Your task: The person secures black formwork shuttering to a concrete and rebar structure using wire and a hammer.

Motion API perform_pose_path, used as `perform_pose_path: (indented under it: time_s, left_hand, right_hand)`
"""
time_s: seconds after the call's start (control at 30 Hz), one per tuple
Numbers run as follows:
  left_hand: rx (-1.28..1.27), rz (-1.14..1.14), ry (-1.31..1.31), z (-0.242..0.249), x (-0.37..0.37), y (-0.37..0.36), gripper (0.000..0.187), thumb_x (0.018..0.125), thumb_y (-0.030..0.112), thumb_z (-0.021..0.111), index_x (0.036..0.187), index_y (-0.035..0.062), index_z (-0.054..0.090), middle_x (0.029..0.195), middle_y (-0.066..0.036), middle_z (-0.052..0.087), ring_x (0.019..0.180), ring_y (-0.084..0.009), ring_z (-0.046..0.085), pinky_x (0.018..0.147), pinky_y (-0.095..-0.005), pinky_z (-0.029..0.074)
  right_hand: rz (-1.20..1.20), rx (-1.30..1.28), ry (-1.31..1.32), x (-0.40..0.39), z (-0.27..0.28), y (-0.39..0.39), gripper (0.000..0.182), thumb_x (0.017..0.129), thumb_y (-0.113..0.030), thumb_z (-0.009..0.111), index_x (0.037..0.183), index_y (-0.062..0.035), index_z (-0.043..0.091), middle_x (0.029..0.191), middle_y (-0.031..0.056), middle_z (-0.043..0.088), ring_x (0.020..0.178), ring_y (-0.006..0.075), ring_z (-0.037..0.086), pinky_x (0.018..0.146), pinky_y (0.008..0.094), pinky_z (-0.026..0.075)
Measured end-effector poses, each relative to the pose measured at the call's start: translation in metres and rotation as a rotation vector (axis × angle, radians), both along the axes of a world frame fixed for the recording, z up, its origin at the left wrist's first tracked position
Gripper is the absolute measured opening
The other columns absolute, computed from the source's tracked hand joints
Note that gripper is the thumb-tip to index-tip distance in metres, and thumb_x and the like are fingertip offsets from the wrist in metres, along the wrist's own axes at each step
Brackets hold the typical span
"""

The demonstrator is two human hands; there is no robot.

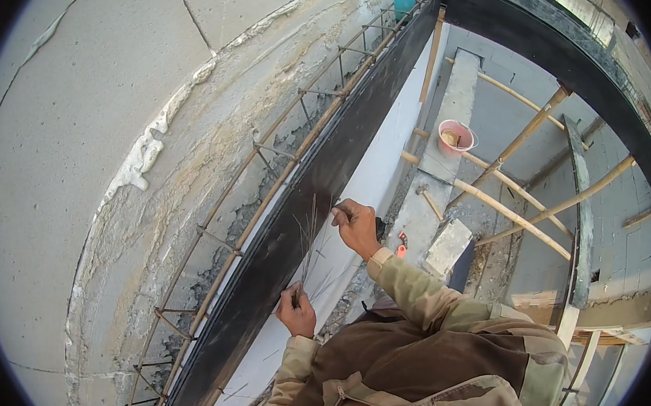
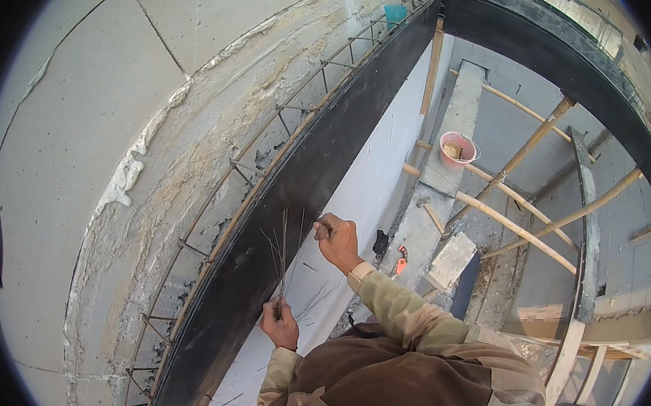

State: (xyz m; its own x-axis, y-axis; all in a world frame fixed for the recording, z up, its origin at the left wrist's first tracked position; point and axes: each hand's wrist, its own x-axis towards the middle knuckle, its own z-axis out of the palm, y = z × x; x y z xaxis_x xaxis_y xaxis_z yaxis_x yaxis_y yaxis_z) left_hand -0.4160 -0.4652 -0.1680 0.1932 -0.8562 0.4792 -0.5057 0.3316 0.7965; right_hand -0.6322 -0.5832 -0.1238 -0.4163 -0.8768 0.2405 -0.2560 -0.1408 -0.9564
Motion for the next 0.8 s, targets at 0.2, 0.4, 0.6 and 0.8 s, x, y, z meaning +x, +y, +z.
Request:
perform_pose_path:
  time_s: [0.2, 0.4, 0.6, 0.8]
  left_hand:
    - [0.122, -0.006, -0.008, -0.008, 0.006, 0.003, 0.013, 0.088, -0.004, 0.064, 0.100, -0.0027, 0.069, 0.085, -0.018, 0.073, 0.073, -0.0257, 0.072, 0.068, -0.0353, 0.056]
    - [0.029, 0.003, 0.039, -0.010, -0.003, -0.001, 0.004, 0.094, 0.002, 0.066, 0.094, -0.0015, 0.066, 0.066, -0.004, 0.060, 0.058, -0.0097, 0.052, 0.056, -0.0290, 0.044]
    - [0.064, 0.010, 0.012, -0.003, -0.008, 0.006, 0.003, 0.094, 0.003, 0.067, 0.093, -0.0005, 0.066, 0.065, -0.003, 0.059, 0.056, -0.0089, 0.051, 0.055, -0.0281, 0.043]
    - [0.135, -0.021, 0.006, -0.008, -0.011, 0.011, 0.004, 0.092, 0.001, 0.066, 0.096, -0.0014, 0.067, 0.066, -0.007, 0.062, 0.056, -0.0118, 0.055, 0.054, -0.0296, 0.045]
  right_hand:
    - [0.049, -0.213, 0.705, -0.032, 0.050, -0.006, 0.013, 0.088, -0.008, 0.069, 0.083, -0.0044, 0.058, 0.067, 0.0154, 0.066, 0.060, 0.0392, 0.065, 0.054, 0.0481, 0.049]
    - [-0.042, -0.149, 0.277, -0.027, -0.007, -0.023, 0.011, 0.091, -0.008, 0.069, 0.085, -0.0022, 0.063, 0.065, 0.0125, 0.068, 0.056, 0.0296, 0.067, 0.054, 0.0405, 0.050]
    - [0.088, -0.029, -0.040, 0.003, -0.001, 0.005, 0.008, 0.092, -0.007, 0.068, 0.087, -0.0005, 0.068, 0.063, 0.0130, 0.069, 0.055, 0.0256, 0.069, 0.055, 0.0369, 0.051]
    - [0.014, -0.201, 0.601, -0.042, 0.036, -0.012, 0.004, 0.089, -0.004, 0.065, 0.085, -0.0037, 0.064, 0.064, 0.0183, 0.064, 0.059, 0.0401, 0.065, 0.053, 0.0462, 0.049]
